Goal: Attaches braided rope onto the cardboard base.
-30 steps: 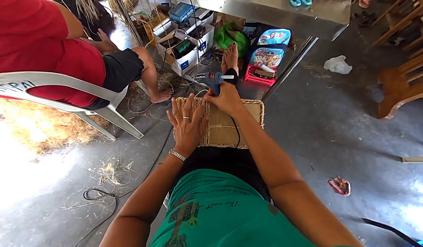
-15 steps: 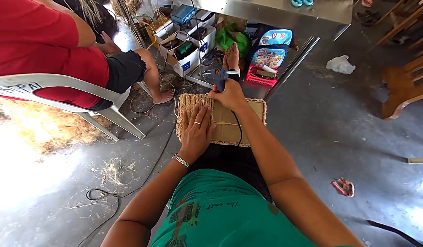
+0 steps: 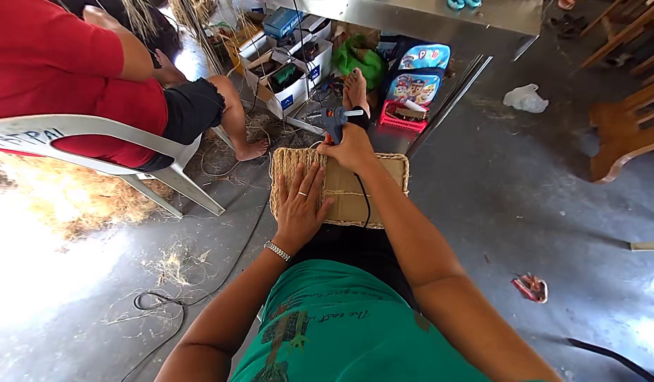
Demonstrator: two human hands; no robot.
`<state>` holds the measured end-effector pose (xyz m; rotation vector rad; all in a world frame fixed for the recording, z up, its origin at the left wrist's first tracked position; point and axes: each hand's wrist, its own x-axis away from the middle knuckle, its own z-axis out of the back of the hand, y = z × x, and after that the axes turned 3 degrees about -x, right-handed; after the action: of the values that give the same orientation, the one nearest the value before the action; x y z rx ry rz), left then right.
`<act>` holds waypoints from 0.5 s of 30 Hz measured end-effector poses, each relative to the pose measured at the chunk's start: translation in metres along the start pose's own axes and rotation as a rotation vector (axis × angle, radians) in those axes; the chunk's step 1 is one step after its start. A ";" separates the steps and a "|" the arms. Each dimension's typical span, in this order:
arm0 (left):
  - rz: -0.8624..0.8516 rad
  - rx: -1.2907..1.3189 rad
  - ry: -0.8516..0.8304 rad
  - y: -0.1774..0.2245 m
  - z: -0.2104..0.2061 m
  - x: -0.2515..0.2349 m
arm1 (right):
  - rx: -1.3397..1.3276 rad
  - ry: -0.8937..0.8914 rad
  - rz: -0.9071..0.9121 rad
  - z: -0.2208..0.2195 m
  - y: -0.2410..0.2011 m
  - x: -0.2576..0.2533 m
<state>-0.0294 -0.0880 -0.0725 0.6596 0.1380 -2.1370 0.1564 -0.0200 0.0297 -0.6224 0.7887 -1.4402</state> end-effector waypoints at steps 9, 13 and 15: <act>0.015 -0.026 -0.023 0.005 0.006 -0.009 | 0.008 0.005 -0.024 0.000 0.005 -0.004; 0.024 -0.044 -0.042 0.006 0.007 -0.010 | 0.015 0.003 -0.031 -0.002 0.005 -0.005; 0.024 -0.040 -0.035 0.006 0.006 -0.008 | 0.014 -0.025 -0.008 0.000 0.007 -0.006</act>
<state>-0.0236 -0.0876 -0.0623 0.5972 0.1531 -2.1157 0.1612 -0.0141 0.0246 -0.6324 0.7573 -1.4415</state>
